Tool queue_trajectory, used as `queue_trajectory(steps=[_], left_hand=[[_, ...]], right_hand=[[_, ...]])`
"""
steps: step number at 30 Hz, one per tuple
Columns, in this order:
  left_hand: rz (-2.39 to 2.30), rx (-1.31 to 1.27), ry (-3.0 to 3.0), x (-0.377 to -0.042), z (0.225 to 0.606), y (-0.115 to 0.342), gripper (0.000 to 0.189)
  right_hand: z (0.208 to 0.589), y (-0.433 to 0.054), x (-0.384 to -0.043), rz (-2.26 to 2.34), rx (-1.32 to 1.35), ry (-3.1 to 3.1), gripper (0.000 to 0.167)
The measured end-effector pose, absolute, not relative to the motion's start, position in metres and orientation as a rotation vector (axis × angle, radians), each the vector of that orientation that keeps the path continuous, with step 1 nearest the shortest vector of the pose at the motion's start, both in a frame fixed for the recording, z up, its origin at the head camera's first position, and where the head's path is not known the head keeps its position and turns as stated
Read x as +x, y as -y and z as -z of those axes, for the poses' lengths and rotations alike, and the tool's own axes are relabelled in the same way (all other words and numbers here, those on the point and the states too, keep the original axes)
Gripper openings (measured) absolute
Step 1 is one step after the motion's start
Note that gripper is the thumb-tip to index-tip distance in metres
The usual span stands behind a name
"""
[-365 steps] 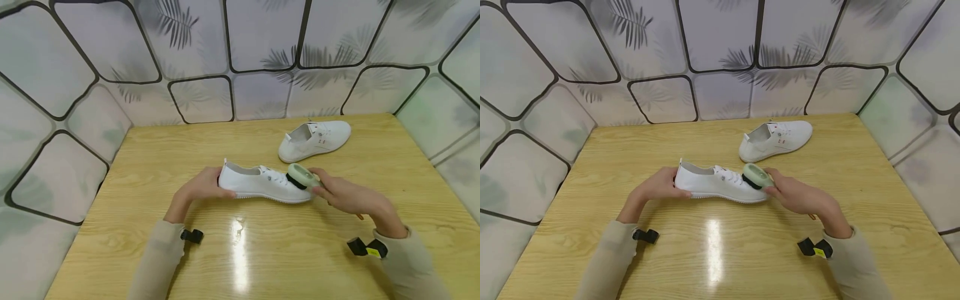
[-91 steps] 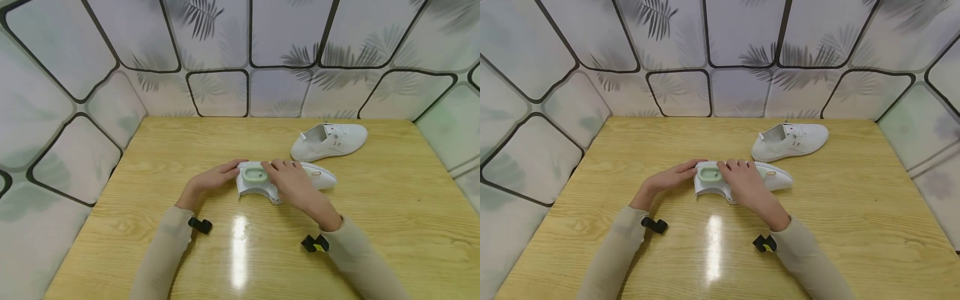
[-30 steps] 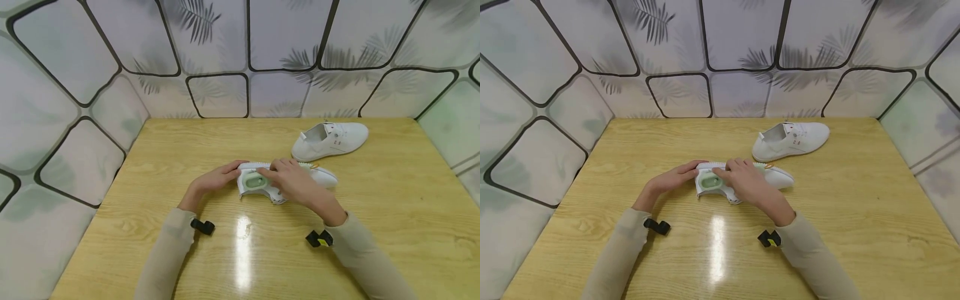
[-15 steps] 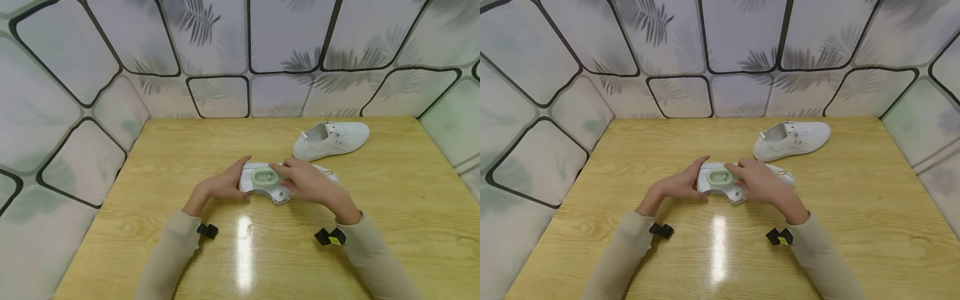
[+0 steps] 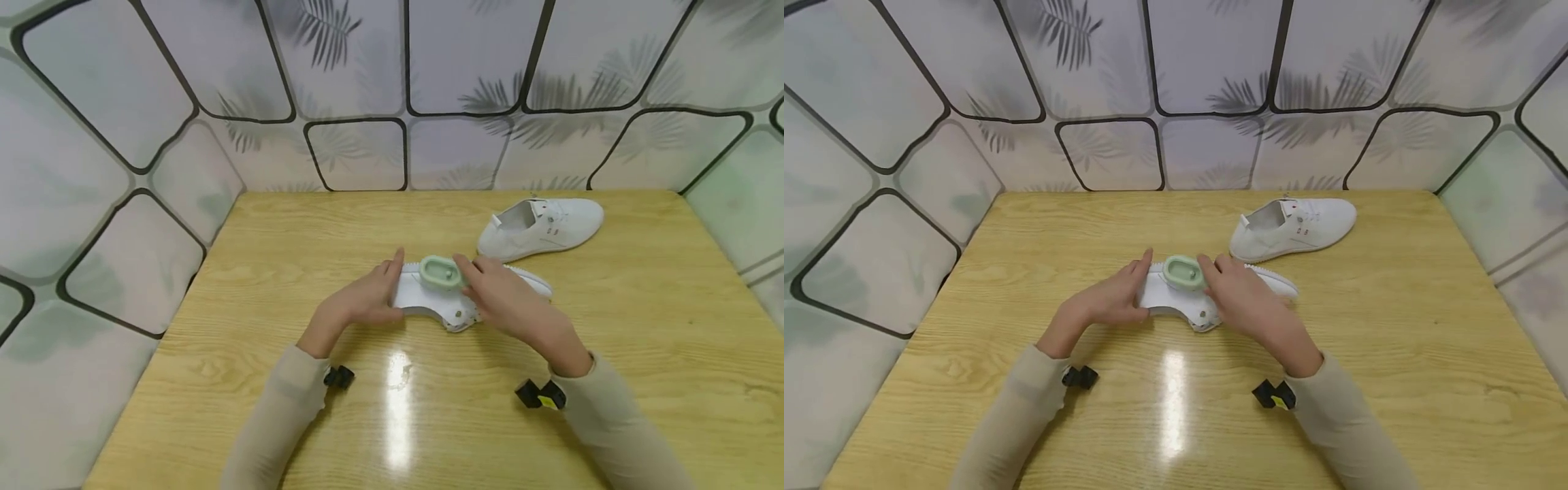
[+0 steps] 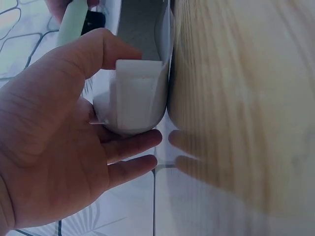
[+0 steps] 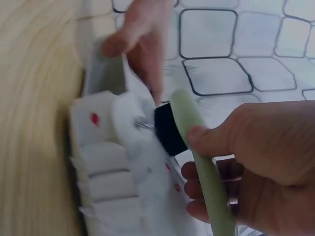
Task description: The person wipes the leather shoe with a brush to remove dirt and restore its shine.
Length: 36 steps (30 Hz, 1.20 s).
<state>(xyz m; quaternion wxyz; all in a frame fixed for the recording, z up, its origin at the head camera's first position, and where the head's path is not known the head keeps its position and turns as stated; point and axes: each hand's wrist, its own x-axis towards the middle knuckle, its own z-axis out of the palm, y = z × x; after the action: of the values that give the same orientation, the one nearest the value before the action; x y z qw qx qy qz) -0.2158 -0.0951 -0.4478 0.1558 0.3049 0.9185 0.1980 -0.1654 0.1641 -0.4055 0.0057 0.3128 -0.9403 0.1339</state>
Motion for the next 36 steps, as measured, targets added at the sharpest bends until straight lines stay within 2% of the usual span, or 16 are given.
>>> queue_trajectory(steps=[4, 10, 15, 20, 26, 31, 36], left_hand=[[-0.524, 0.882, -2.623, -0.2132, 0.4478, 0.0941, 0.109], [-0.475, 0.848, -2.629, -0.2101, 0.4437, 0.0916, 0.111], [-0.506, 0.837, -2.619, -0.2084, 0.4431, 0.0912, 0.112], [-0.542, 0.820, -2.593, -0.2082, 0.4433, 0.0923, 0.112], [-0.557, 0.840, -2.585, -0.2084, 0.4413, 0.0939, 0.112], [-0.562, 0.819, -2.576, -0.2087, 0.4401, 0.0939, 0.113], [-0.572, 0.813, -2.557, -0.2089, 0.4400, 0.0935, 0.114]], right_hand=[[0.4098, -0.1605, -0.1605, -0.419, 1.057, 2.950, 0.052], [0.4106, -0.1611, -0.1587, -0.425, 0.928, 2.947, 0.051], [0.4107, -0.1605, -0.1571, -0.409, 1.052, 2.958, 0.052], [0.4095, -0.1642, -0.1593, -0.439, 0.937, 2.959, 0.051], [0.4070, -0.1622, -0.1614, -0.418, 1.110, 2.945, 0.051], [0.4028, -0.1663, -0.1604, -0.394, 1.039, 2.933, 0.050], [0.4070, -0.1656, -0.1615, -0.425, 1.127, 2.901, 0.052]])
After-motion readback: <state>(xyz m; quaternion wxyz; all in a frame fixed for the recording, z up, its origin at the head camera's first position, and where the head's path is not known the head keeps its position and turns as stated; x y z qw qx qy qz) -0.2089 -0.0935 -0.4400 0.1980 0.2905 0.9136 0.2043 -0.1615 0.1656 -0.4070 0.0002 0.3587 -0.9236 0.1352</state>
